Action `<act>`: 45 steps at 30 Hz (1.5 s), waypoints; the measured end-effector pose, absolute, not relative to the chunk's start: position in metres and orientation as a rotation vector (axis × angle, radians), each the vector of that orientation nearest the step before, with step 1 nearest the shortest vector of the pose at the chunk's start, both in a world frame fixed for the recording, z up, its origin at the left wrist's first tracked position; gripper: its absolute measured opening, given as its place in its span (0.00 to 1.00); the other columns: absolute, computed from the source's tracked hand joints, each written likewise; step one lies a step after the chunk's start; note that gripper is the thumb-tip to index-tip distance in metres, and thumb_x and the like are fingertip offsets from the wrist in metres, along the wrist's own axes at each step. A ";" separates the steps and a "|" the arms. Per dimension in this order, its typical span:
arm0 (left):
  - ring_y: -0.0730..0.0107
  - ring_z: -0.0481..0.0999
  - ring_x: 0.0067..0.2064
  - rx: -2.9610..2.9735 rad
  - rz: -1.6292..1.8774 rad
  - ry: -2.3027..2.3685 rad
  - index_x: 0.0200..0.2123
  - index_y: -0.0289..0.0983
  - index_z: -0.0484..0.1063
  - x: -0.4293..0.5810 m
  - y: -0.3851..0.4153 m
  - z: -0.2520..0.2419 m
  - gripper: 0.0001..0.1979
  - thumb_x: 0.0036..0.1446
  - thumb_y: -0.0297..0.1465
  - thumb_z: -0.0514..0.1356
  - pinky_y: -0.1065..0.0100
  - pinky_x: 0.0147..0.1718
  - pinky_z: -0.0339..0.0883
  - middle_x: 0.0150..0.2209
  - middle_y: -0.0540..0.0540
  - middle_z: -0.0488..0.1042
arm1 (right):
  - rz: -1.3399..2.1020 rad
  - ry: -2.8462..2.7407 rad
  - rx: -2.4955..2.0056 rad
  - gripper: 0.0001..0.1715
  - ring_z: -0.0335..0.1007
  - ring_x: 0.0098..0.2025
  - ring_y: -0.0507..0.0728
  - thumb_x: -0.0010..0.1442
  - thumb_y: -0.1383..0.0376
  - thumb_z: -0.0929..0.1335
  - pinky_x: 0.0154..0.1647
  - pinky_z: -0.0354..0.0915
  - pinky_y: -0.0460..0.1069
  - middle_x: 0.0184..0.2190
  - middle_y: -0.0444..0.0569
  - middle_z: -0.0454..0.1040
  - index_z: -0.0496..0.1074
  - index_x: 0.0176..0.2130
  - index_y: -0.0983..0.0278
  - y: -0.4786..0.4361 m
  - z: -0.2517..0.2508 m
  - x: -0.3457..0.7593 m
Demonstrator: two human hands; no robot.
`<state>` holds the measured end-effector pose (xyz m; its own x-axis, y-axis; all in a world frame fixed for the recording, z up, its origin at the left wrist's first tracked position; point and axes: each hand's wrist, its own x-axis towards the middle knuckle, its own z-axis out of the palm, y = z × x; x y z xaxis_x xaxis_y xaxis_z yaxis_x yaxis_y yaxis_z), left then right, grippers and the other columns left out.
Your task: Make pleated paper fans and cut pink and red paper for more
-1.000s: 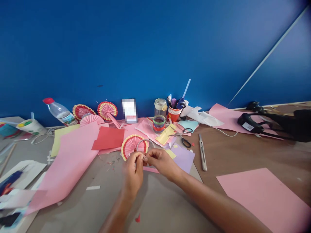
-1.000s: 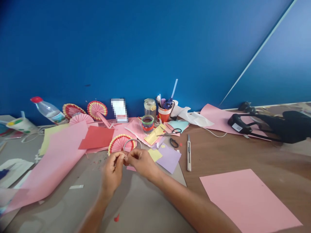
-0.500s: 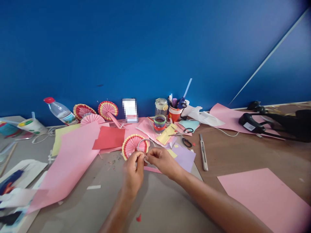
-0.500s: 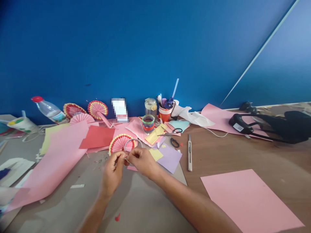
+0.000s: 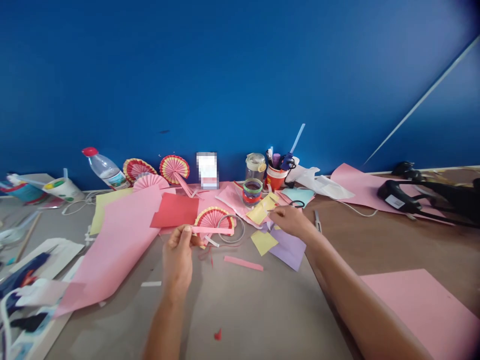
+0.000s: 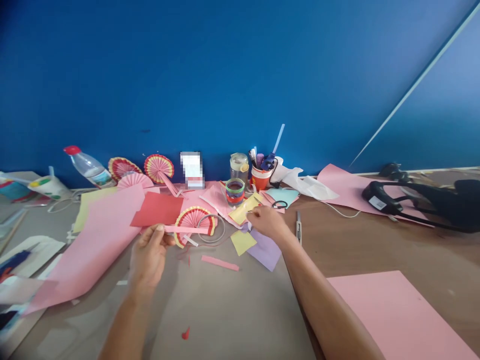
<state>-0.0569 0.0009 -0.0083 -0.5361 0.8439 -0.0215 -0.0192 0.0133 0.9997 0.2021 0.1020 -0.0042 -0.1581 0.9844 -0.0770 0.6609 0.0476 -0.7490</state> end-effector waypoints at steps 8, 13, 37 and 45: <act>0.73 0.68 0.22 1.147 1.156 1.541 0.29 0.36 0.69 -0.051 0.000 -0.009 0.15 0.53 0.44 0.58 0.72 0.25 0.61 0.18 0.52 0.70 | 0.603 -2.154 -1.097 0.07 0.67 0.49 0.61 0.54 0.65 0.66 0.56 0.53 0.58 0.42 0.51 0.76 0.76 0.33 0.61 0.079 0.013 0.180; 0.75 0.64 0.18 1.330 1.042 1.617 0.29 0.37 0.69 -0.044 -0.002 -0.008 0.16 0.55 0.44 0.55 0.73 0.20 0.55 0.19 0.52 0.71 | 1.431 -1.975 -0.958 0.16 0.70 0.42 0.57 0.54 0.60 0.68 0.41 0.65 0.50 0.41 0.48 0.75 0.73 0.43 0.62 0.052 0.005 0.148; 0.77 0.64 0.16 1.056 1.144 1.850 0.43 0.37 0.65 -0.078 0.016 -0.031 0.24 0.42 0.40 0.64 0.73 0.20 0.56 0.22 0.54 0.73 | 1.489 -1.972 -0.763 0.11 0.65 0.53 0.57 0.53 0.66 0.68 0.50 0.60 0.50 0.52 0.51 0.68 0.77 0.37 0.62 0.046 -0.032 0.114; 0.83 0.56 0.15 0.662 1.307 1.469 0.38 0.34 0.68 -0.054 0.020 -0.033 0.27 0.36 0.42 0.69 0.76 0.18 0.50 0.16 0.60 0.62 | 1.591 -1.798 -0.807 0.10 0.67 0.35 0.52 0.51 0.65 0.68 0.35 0.62 0.46 0.33 0.45 0.71 0.76 0.36 0.63 0.051 -0.046 0.107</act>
<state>-0.0535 0.0202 -0.0327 -0.3319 0.8868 -0.3216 -0.2163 0.2603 0.9410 0.1071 0.0509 -0.0458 -0.6354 0.7710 0.0420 0.0523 0.0972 -0.9939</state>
